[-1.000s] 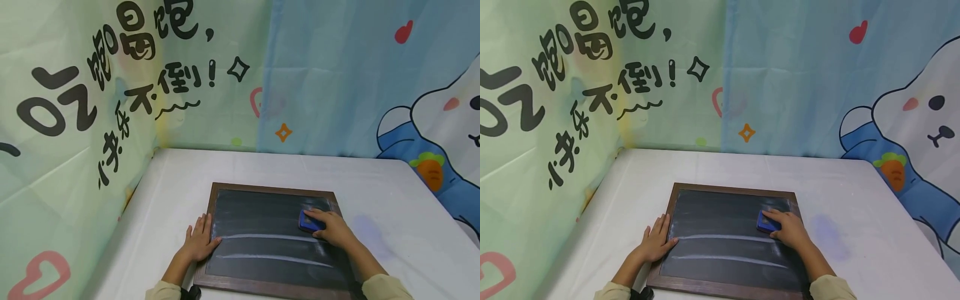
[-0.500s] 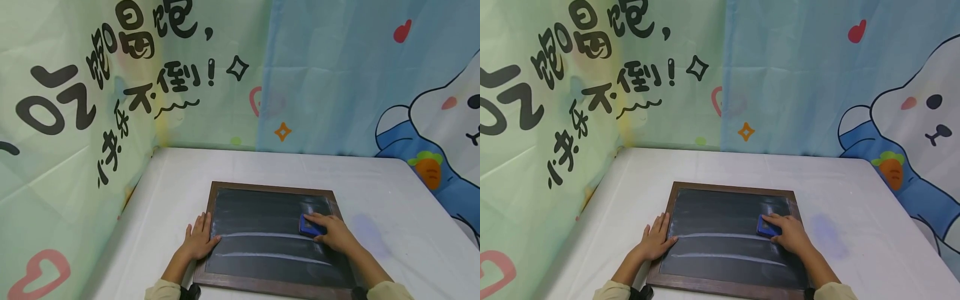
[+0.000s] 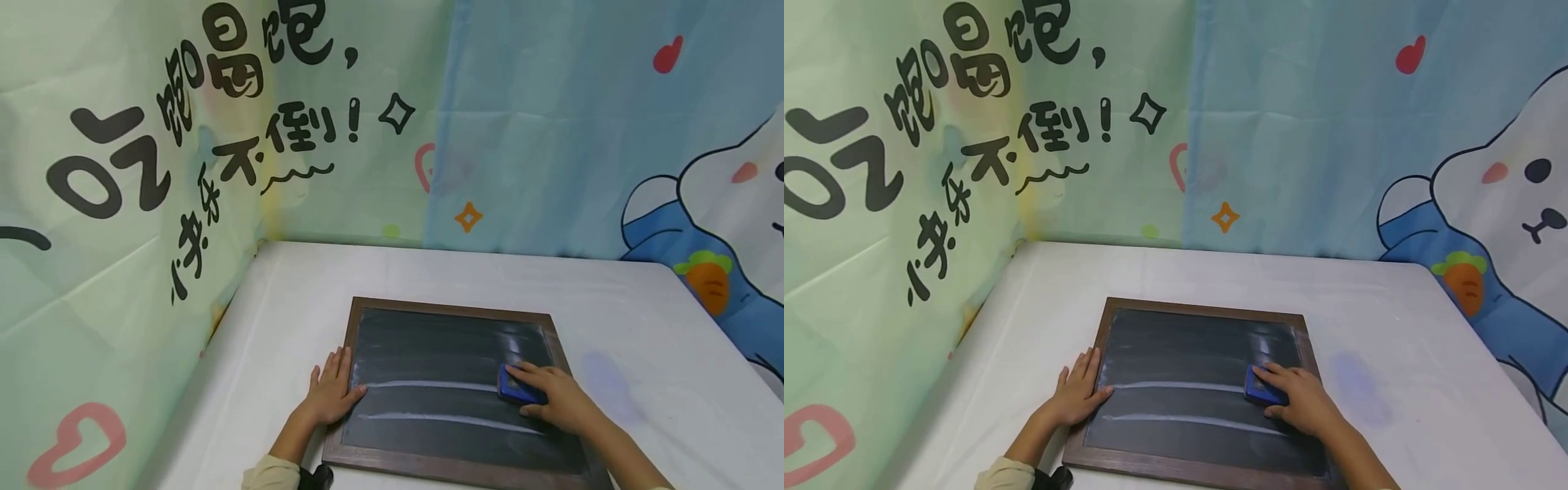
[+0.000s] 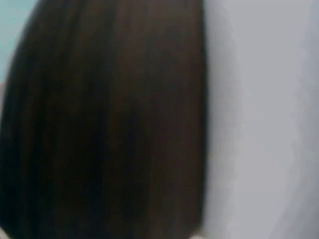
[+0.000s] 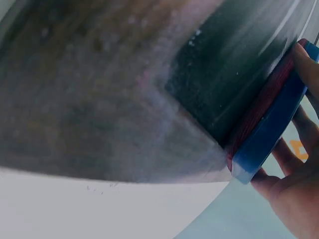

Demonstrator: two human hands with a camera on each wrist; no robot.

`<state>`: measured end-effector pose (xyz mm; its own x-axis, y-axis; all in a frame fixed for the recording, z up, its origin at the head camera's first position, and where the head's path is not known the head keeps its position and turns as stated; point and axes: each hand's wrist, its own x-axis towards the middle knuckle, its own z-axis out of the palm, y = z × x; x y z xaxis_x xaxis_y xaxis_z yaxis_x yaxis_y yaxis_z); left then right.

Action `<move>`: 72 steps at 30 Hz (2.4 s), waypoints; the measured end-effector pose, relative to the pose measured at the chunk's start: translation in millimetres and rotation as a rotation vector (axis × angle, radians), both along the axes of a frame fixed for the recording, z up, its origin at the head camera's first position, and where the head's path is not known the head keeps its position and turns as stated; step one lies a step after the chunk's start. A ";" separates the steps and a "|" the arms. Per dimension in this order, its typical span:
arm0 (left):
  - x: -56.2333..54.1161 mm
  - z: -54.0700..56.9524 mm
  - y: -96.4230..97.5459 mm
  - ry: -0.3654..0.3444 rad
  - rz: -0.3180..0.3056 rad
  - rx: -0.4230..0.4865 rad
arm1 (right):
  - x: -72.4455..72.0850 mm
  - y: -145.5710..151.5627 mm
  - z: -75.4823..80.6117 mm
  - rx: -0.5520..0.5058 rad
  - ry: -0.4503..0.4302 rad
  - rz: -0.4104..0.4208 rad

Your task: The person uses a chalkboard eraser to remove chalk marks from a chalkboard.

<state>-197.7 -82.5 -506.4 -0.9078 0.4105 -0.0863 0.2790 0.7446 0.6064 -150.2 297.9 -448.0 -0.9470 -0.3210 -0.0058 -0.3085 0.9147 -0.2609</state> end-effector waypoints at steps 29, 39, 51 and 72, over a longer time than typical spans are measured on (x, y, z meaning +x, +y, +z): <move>6.9 1.4 16.6 -0.005 -0.004 0.021 | -12.2 -58.5 9.6 -0.092 -0.115 0.053; 7.9 -2.3 3.7 -0.003 0.023 0.032 | -24.4 -105.2 8.5 -0.076 -0.131 0.132; 4.3 -6.4 8.0 -0.008 -0.011 0.005 | -34.3 -152.3 3.8 -0.042 -0.147 0.169; -1.0 -1.6 3.5 -0.024 -0.039 0.004 | -51.4 -200.3 0.7 0.003 -0.085 0.214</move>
